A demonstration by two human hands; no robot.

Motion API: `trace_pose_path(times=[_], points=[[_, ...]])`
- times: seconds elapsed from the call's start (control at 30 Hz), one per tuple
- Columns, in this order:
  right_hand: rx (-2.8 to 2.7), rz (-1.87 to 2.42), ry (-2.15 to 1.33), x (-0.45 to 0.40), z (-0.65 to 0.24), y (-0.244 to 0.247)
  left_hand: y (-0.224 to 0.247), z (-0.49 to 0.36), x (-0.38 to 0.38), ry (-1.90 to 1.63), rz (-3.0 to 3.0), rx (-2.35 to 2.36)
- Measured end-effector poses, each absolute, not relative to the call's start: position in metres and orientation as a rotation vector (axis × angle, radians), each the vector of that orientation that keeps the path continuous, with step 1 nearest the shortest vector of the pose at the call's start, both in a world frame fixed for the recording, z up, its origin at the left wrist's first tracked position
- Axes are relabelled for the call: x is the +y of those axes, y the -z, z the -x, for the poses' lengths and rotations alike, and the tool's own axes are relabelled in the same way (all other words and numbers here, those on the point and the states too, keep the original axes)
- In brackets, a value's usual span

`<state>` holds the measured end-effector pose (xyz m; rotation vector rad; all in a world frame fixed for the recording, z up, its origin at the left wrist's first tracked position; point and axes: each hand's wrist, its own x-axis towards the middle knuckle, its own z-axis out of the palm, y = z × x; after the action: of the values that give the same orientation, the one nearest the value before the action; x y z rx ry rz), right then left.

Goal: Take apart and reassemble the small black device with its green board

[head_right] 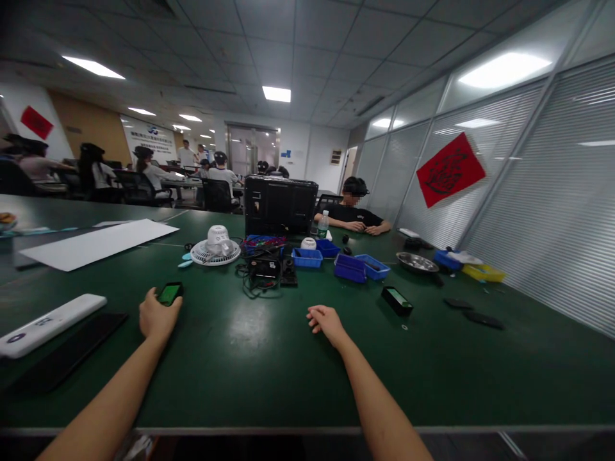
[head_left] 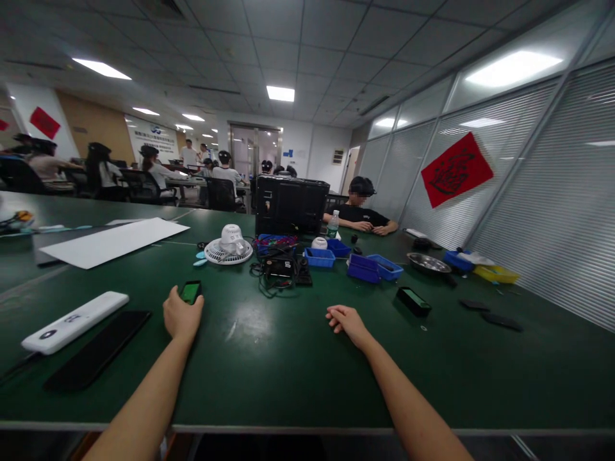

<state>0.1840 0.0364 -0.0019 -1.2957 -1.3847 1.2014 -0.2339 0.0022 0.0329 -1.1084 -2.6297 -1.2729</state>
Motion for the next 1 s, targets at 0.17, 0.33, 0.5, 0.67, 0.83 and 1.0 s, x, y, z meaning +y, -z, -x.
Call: trace_pose_path(times=[0.17, 0.33, 0.5, 0.67, 0.83, 1.0], points=[[-1.472, 1.619, -1.104, 0.057, -0.167, -0.005, -0.037, 0.229, 0.001, 1.296, 1.034, -2.627], [-1.632, 1.697, -0.562, 0.063, -0.149, 0.003, -0.038, 0.230, 0.002, 1.253, 1.052, -2.718], [-1.658, 1.599, -0.495, 0.059, -0.154, 0.009, -0.036, 0.233, 0.004, 1.185, 1.120, -2.790], [-1.457, 1.523, -0.635, 0.063, -0.173, 0.009, -0.031, 0.219, 0.006, 1.068, 1.407, -2.763], [-1.390, 1.441, -0.720, 0.066, -0.179, 0.009, -0.026, 0.181, 0.004, 0.936, 1.759, -2.610], [-1.440, 1.446, -0.710, 0.066, -0.177, 0.009, -0.023, 0.151, 0.003, 0.832, 1.969, -2.432]])
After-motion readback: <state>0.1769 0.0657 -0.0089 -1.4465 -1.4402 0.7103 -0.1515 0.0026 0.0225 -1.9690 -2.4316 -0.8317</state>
